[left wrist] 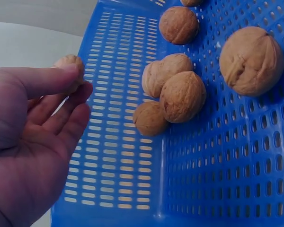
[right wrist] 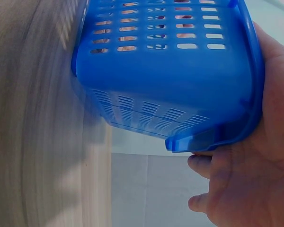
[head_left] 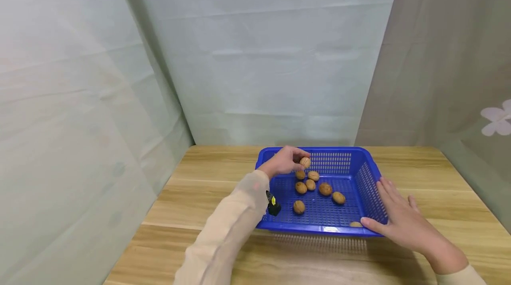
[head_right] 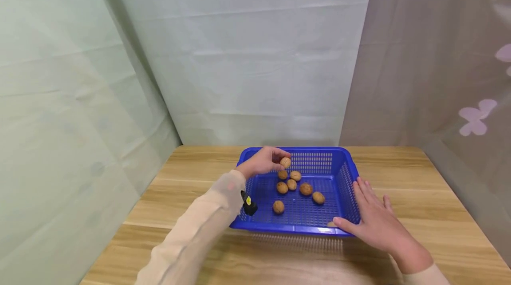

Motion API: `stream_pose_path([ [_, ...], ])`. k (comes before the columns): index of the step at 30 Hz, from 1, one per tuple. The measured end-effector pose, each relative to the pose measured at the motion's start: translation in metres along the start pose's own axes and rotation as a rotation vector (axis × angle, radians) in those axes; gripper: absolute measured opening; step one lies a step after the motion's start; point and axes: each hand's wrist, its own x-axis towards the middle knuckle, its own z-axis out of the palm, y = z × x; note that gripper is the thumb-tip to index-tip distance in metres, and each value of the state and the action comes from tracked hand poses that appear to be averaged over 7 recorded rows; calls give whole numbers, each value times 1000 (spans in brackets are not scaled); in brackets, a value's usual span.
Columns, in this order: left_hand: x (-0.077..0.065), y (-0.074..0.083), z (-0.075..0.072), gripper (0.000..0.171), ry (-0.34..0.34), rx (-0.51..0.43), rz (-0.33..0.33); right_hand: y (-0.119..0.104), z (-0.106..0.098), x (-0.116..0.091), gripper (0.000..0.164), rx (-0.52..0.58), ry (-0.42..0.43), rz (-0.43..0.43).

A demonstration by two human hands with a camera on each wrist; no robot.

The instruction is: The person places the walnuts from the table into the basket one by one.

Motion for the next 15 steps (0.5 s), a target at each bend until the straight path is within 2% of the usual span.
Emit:
stream_pose_path([
  [9, 1, -10, 8, 44, -149, 31, -52, 1, 4, 1, 105, -2, 17, -4],
  [15, -1, -11, 13, 41, -190, 61, -64, 2, 6, 0, 104, -2, 20, -10],
])
